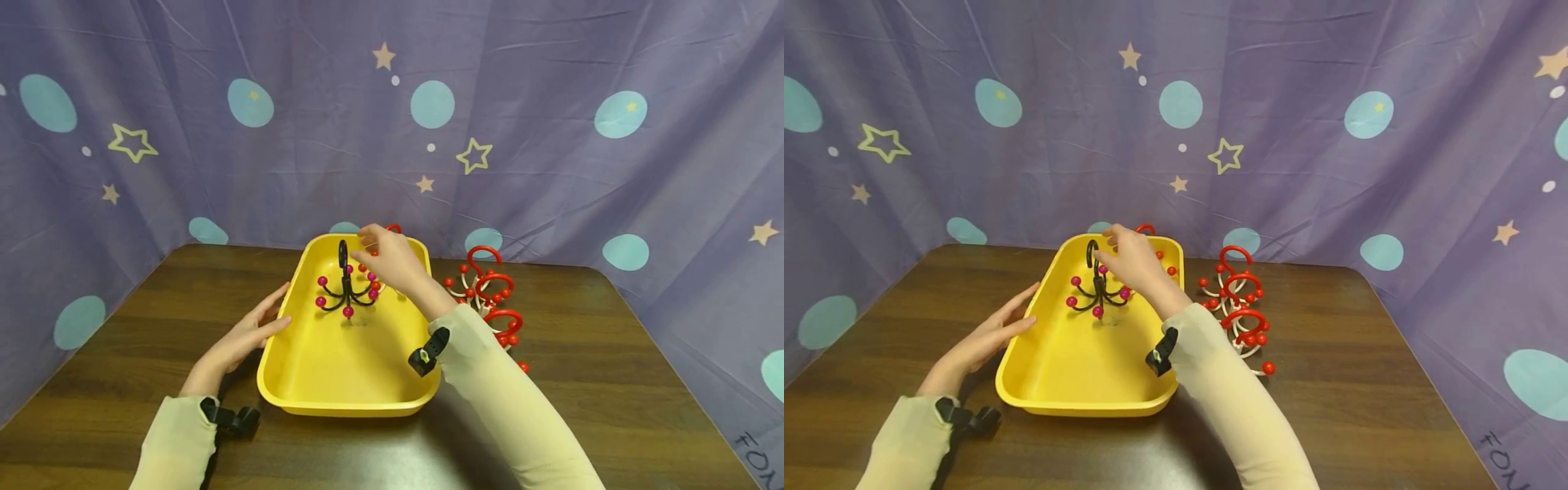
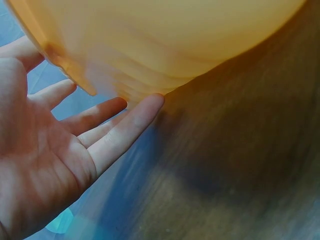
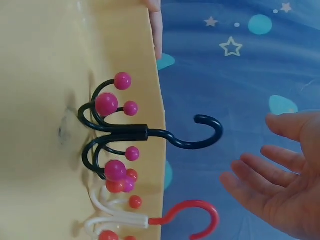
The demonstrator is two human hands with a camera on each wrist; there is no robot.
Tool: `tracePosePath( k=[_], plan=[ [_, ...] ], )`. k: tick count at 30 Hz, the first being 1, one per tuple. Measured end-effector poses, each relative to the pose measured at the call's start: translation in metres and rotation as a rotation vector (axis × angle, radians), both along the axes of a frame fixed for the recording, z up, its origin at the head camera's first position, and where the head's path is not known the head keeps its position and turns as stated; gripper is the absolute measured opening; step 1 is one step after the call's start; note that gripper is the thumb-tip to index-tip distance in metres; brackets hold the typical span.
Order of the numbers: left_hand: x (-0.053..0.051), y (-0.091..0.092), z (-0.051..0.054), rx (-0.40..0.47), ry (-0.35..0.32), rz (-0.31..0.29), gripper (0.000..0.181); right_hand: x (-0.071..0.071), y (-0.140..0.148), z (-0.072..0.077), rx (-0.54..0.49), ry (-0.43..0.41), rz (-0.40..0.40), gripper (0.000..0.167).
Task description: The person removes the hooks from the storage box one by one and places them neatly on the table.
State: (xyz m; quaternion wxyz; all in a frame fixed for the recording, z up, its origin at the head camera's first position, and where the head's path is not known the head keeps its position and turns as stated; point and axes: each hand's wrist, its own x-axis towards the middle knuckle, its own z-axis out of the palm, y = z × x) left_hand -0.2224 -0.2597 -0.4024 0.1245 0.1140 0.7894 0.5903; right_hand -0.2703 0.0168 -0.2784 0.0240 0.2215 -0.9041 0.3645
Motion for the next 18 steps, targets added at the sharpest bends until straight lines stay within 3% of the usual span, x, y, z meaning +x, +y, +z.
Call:
tracePosePath(
  k=[8,18],
  plan=[
    [0.0,0.0,-0.002,0.0,0.007,-0.001,0.067,-0.013,-0.021,-0.012,0.002,-0.079,-0.027,0.053],
    [0.0,0.0,-0.002,0.013,0.002,-0.003,0.067,-0.025,-0.038,-0.024,0.039,-0.1,-0.065,0.064]
  ],
)
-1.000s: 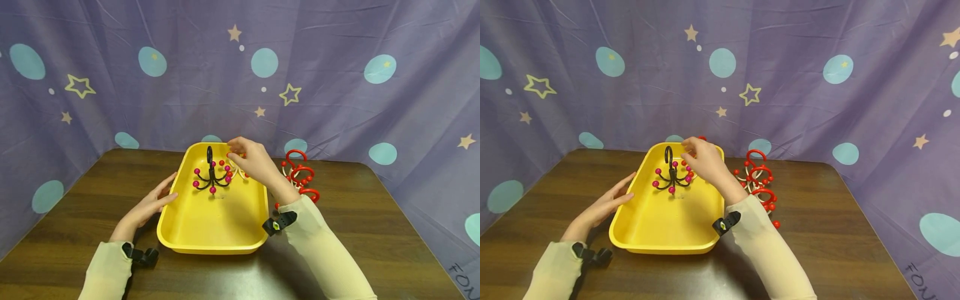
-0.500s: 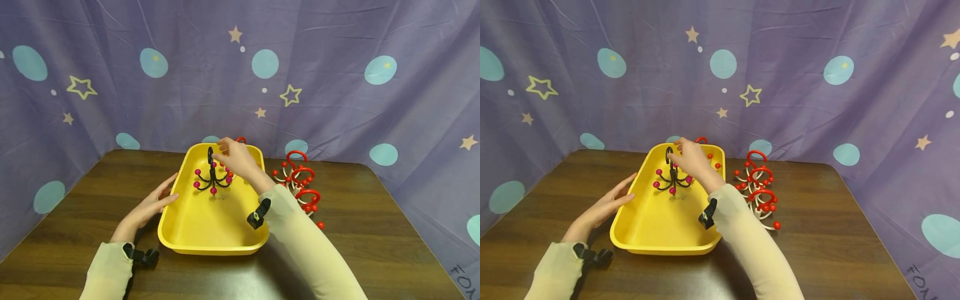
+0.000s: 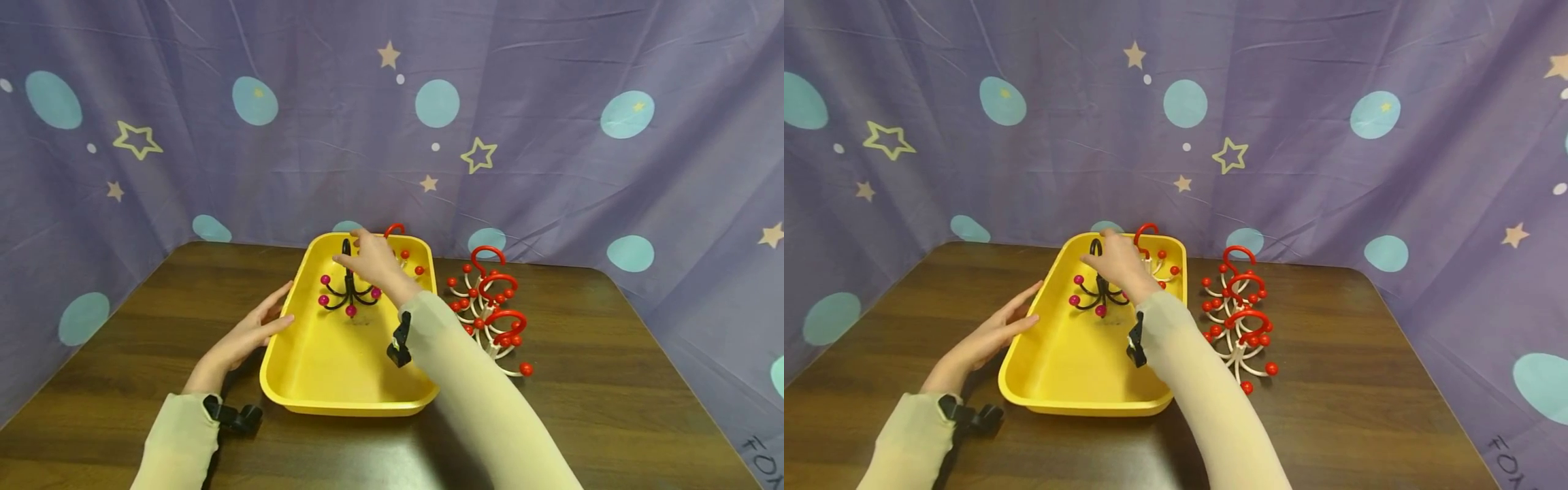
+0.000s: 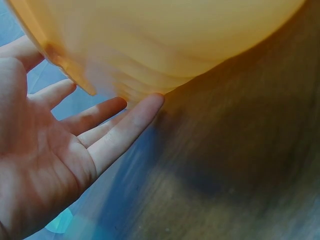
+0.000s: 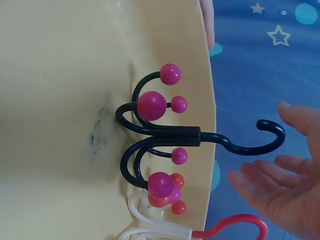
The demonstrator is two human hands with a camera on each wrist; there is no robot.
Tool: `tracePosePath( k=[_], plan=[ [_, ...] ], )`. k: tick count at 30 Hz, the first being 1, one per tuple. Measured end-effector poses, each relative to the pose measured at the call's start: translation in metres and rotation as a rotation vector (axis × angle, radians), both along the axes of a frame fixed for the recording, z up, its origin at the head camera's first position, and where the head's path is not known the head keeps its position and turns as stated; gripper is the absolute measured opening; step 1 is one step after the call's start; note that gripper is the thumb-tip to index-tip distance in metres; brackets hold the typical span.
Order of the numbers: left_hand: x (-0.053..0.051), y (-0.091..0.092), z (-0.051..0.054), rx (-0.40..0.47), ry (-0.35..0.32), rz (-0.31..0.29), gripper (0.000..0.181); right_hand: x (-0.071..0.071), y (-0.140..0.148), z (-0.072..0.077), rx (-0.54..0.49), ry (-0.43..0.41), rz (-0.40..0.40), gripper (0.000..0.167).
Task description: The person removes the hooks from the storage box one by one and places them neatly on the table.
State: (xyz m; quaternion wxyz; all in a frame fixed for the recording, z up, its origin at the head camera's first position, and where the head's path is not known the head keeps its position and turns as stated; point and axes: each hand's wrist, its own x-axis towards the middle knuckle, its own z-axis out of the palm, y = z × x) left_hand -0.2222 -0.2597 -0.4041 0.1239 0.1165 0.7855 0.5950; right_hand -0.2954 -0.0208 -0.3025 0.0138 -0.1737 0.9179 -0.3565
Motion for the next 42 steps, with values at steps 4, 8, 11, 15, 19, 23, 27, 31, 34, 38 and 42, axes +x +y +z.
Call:
tracePosePath(
  k=[4,8,11,15,19,23,27,31,34,38,42],
  plan=[
    [0.001,-0.001,-0.001,0.001,-0.003,-0.005,0.067,-0.001,-0.008,-0.002,0.028,0.011,-0.003,0.064],
    [0.0,-0.001,-0.001,0.002,-0.007,-0.008,0.067,-0.002,-0.015,-0.003,0.073,0.034,-0.004,0.06],
    [0.0,-0.001,-0.001,-0.001,-0.006,-0.003,0.067,-0.002,-0.018,-0.003,0.088,0.06,0.004,0.053],
    [0.0,-0.001,0.0,-0.012,-0.003,0.002,0.067,-0.002,-0.019,-0.004,0.075,0.08,0.006,0.042],
    [0.0,0.0,0.001,-0.018,-0.005,0.006,0.068,-0.003,-0.017,-0.004,0.072,0.125,0.016,0.033],
    [0.001,0.0,0.001,-0.013,-0.006,0.006,0.068,-0.003,-0.014,-0.004,0.062,0.128,0.026,0.029],
    [0.001,0.0,0.001,-0.014,-0.006,0.006,0.068,-0.002,-0.011,-0.003,0.051,0.115,0.022,0.027],
    [0.001,0.0,0.001,-0.014,-0.009,0.009,0.068,0.001,-0.007,-0.002,0.05,0.119,0.041,0.026],
    [0.001,0.0,0.0,-0.009,-0.011,0.002,0.067,0.003,-0.004,0.0,0.059,0.116,0.062,0.025],
    [0.001,0.0,-0.001,-0.005,-0.009,-0.001,0.067,0.005,0.001,0.005,0.085,0.136,0.095,0.024],
    [0.001,-0.001,0.0,-0.007,-0.009,0.01,0.067,0.007,0.002,0.01,0.108,0.161,0.124,0.026]
  ],
)
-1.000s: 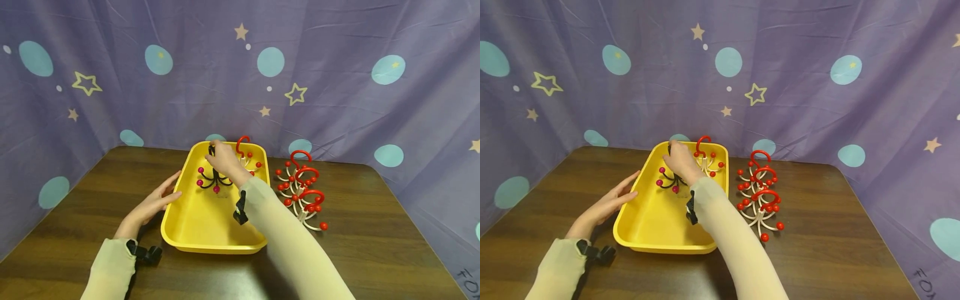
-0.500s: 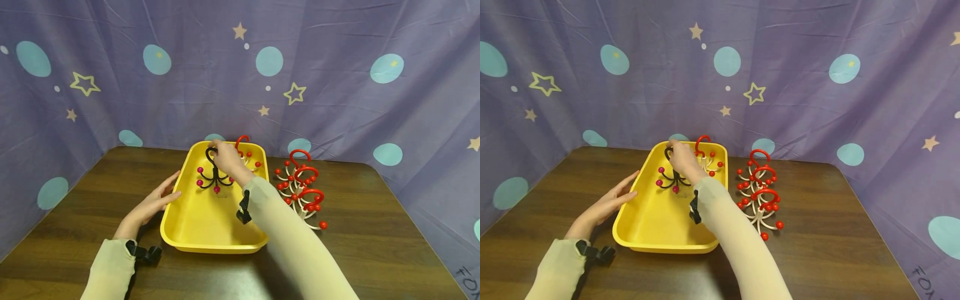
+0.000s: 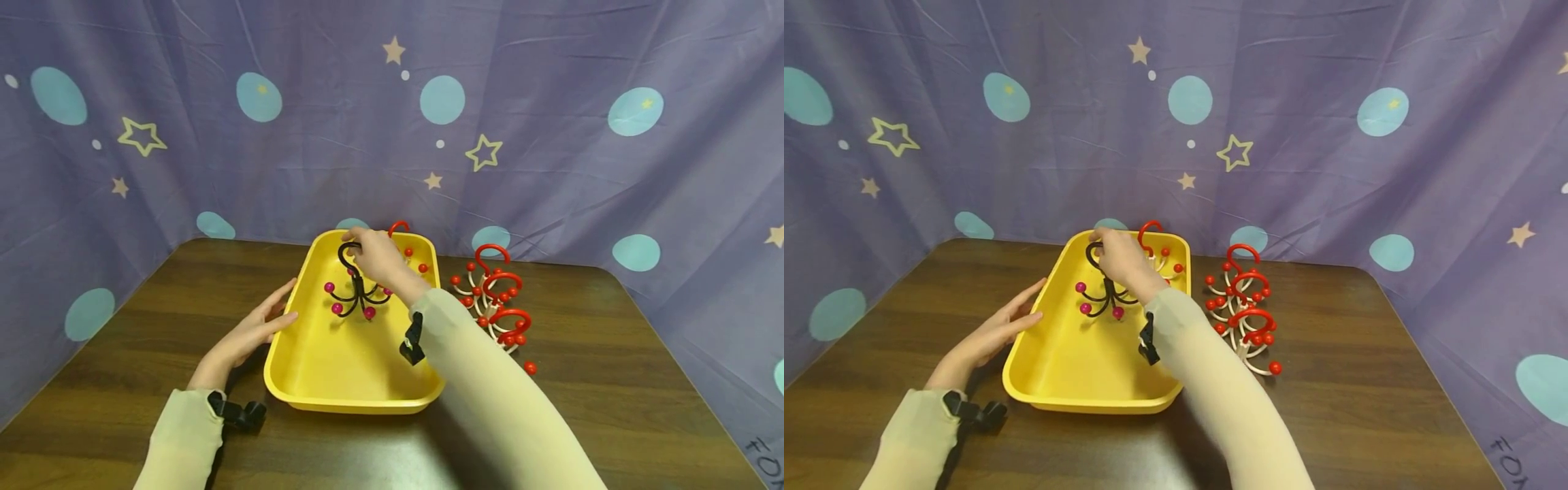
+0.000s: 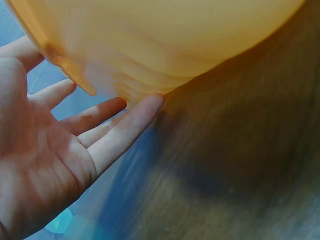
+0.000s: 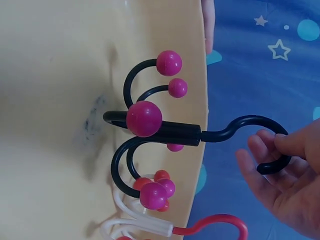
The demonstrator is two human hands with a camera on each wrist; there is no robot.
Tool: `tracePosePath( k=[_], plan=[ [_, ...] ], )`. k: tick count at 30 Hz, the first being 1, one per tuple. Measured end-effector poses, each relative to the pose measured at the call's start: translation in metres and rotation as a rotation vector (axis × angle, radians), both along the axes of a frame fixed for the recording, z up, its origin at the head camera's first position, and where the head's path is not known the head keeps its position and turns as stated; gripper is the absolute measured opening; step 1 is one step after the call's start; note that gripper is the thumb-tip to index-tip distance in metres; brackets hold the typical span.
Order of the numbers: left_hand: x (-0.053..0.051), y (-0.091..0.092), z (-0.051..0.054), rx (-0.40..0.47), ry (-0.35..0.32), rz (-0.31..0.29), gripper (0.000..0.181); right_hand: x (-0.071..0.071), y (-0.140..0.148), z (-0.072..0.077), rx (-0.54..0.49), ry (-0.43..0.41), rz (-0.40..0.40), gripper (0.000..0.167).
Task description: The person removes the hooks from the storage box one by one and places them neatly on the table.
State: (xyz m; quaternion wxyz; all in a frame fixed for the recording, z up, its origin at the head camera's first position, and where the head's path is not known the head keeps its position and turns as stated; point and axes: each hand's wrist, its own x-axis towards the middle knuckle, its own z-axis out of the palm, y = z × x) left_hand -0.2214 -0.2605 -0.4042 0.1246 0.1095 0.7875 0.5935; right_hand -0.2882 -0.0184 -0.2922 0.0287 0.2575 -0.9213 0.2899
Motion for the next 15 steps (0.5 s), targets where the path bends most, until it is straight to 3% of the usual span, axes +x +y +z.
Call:
tracePosePath(
  k=[15],
  plan=[
    [0.001,0.001,0.002,-0.01,0.001,0.008,0.068,0.016,0.014,0.028,0.02,0.016,0.107,0.026]
  ],
)
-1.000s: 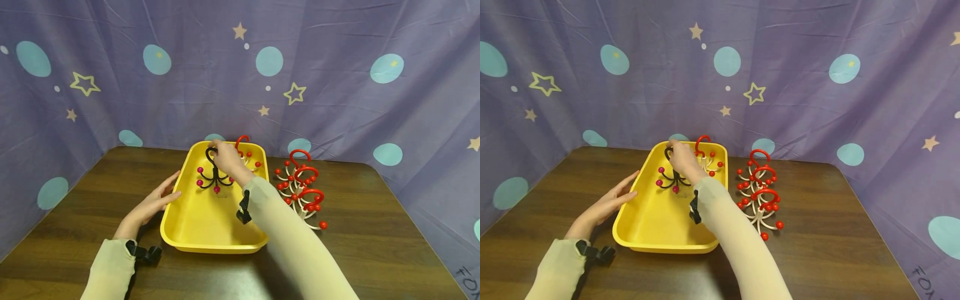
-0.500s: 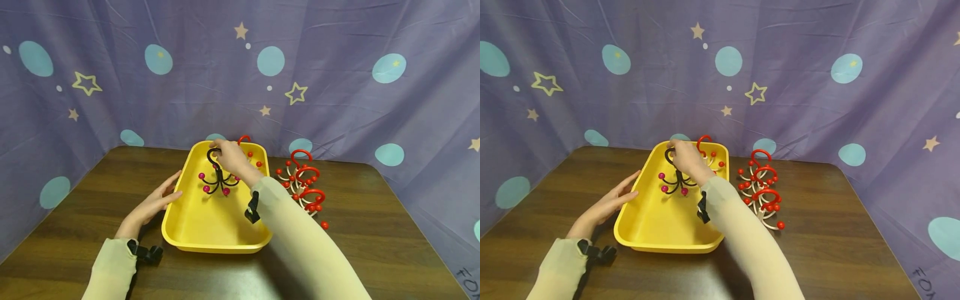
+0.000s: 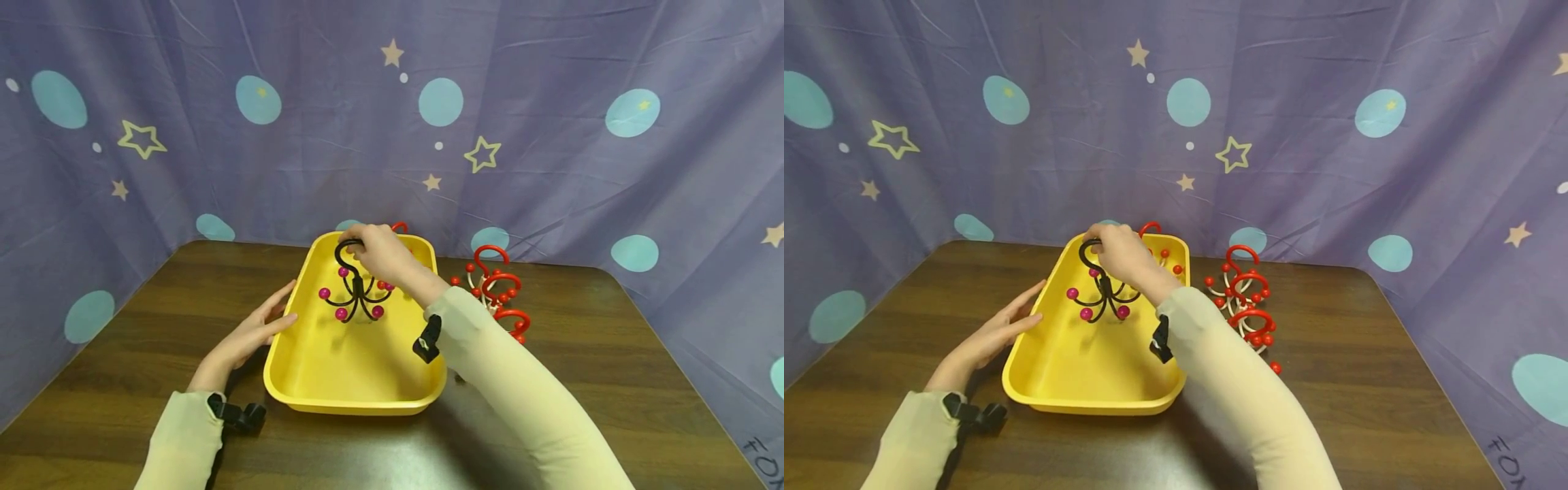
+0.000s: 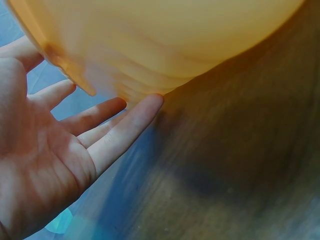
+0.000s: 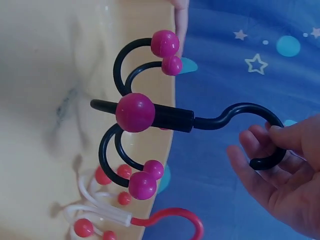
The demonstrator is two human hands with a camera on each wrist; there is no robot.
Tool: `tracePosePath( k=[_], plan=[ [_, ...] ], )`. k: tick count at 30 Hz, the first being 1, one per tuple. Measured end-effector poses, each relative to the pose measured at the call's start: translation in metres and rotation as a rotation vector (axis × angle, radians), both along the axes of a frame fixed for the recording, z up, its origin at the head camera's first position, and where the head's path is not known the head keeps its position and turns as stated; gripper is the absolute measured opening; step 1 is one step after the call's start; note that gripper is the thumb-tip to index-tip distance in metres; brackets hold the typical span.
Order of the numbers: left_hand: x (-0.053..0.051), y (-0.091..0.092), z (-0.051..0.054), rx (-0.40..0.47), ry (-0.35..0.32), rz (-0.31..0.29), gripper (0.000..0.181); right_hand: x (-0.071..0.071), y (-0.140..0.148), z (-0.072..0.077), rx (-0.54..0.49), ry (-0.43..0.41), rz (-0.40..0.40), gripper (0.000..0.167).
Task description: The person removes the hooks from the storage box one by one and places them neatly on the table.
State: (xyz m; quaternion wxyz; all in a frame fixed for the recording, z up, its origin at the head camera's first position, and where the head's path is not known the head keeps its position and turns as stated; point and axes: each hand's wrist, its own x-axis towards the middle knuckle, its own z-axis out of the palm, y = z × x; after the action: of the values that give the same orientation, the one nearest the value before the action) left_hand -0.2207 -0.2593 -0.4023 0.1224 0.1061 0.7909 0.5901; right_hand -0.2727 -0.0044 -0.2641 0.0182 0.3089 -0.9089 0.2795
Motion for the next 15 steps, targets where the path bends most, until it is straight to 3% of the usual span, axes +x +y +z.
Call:
tracePosePath(
  k=[15],
  plan=[
    [0.0,0.0,0.0,-0.006,0.017,-0.008,0.067,0.006,0.035,0.031,-0.025,0.067,0.006,0.019]
  ],
)
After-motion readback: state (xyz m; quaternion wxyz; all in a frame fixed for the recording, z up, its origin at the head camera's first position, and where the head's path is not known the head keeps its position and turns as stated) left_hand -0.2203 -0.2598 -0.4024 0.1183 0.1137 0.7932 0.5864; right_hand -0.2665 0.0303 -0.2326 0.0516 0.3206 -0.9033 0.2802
